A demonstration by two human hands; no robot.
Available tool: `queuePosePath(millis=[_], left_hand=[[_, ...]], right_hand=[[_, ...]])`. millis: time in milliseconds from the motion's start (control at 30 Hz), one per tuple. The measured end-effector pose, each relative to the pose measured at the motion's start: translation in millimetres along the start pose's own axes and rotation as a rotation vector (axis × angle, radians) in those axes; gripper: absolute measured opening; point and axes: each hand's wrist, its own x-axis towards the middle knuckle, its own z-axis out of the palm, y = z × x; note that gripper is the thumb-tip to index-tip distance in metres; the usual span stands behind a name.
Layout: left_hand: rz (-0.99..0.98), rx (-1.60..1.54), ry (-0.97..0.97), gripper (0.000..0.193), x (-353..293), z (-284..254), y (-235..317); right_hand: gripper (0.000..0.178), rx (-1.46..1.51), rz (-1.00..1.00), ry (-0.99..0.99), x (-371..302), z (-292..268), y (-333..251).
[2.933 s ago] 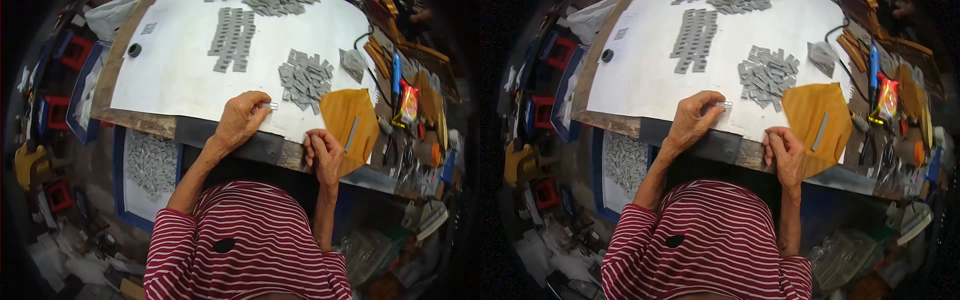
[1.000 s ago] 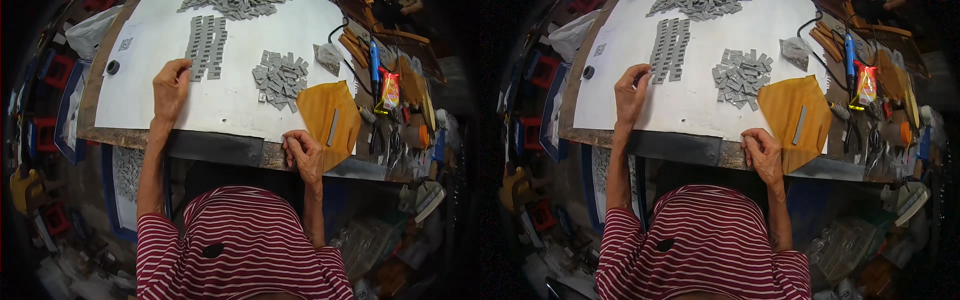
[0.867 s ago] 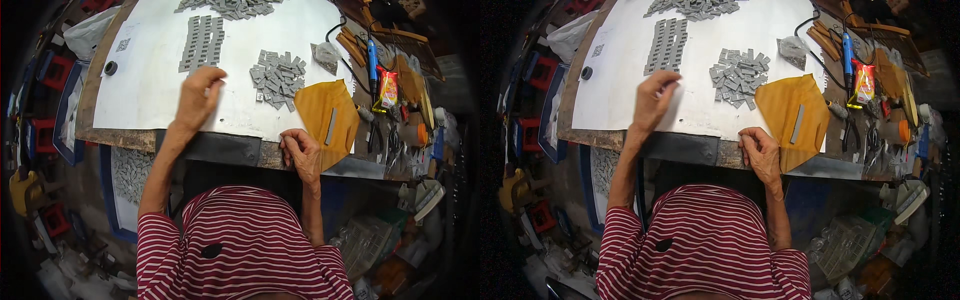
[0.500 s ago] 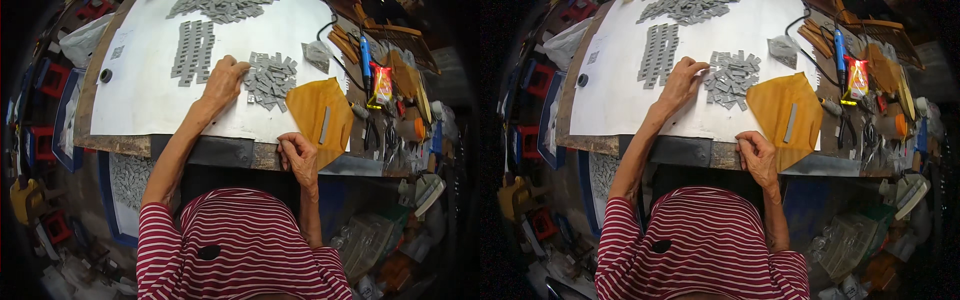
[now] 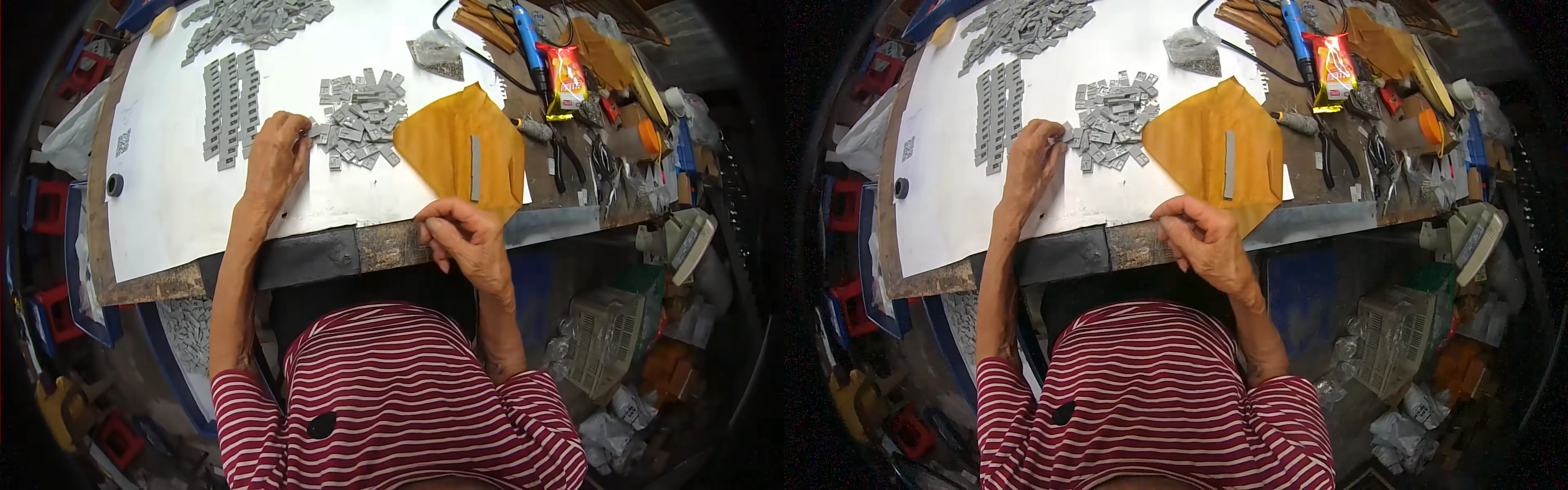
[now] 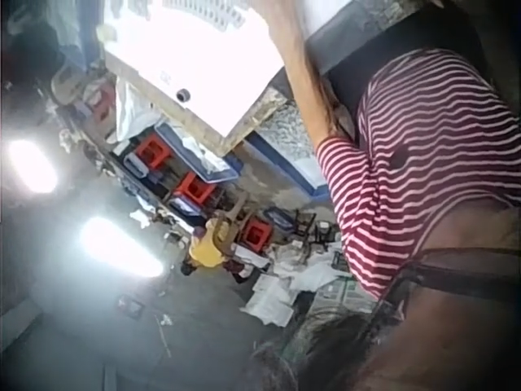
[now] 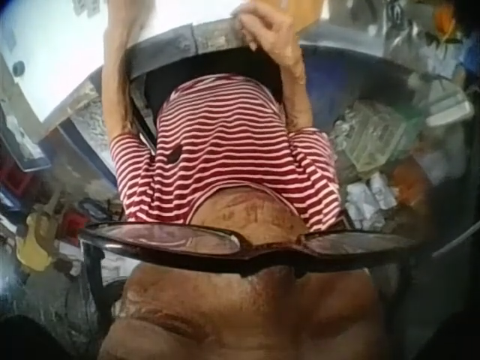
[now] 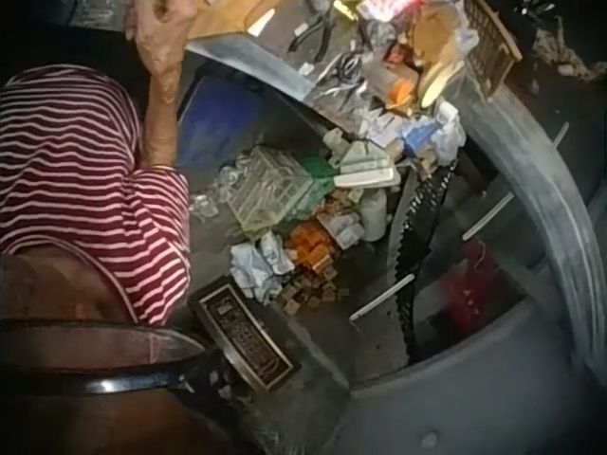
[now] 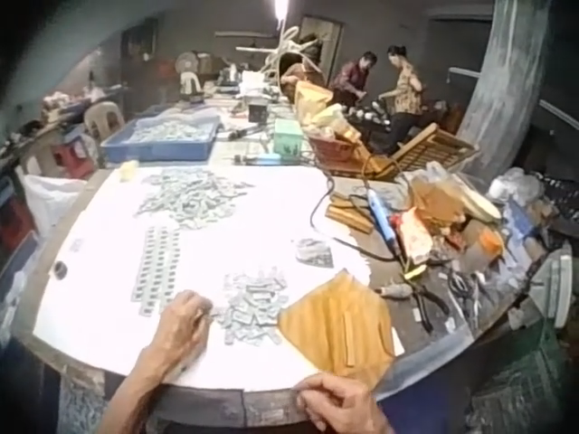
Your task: Sorting and inspecting small grey rectangular components on a workbench.
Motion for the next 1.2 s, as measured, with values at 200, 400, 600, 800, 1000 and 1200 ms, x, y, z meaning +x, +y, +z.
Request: queuePosePath(millis=[200,400,600,800,1000,1200], left_hand=[[-0.113,-0.076,-0.01,0.017,-4.7,-12.8,27.6],[-0.15,-0.282,-0.003,0.019,-19.1,-19.1,55.1],[-0.246,-0.511,-0.022,0.019,-29.4,-12.2,70.8],[-0.265,-0.563,-0.048,0.02,-30.9,-5.3,75.2],[-0.28,-0.573,-0.091,0.02,-32.3,-2.5,77.0],[-0.275,-0.58,-0.08,0.021,-33.1,-1.1,79.0]], right_hand=[[0.013,-0.254,-0.181,0.313,24.4,-43.6,-14.7],[0.015,-0.729,-0.365,0.455,82.6,-99.9,18.3],[0.008,-1.038,-0.523,0.35,88.0,-100.7,20.3],[0.009,-1.159,-0.595,0.269,91.1,-101.1,17.8],[0.007,-1.305,-0.669,0.223,94.5,-101.6,15.7],[0.007,-1.348,-0.657,0.196,98.6,-107.0,17.4]])
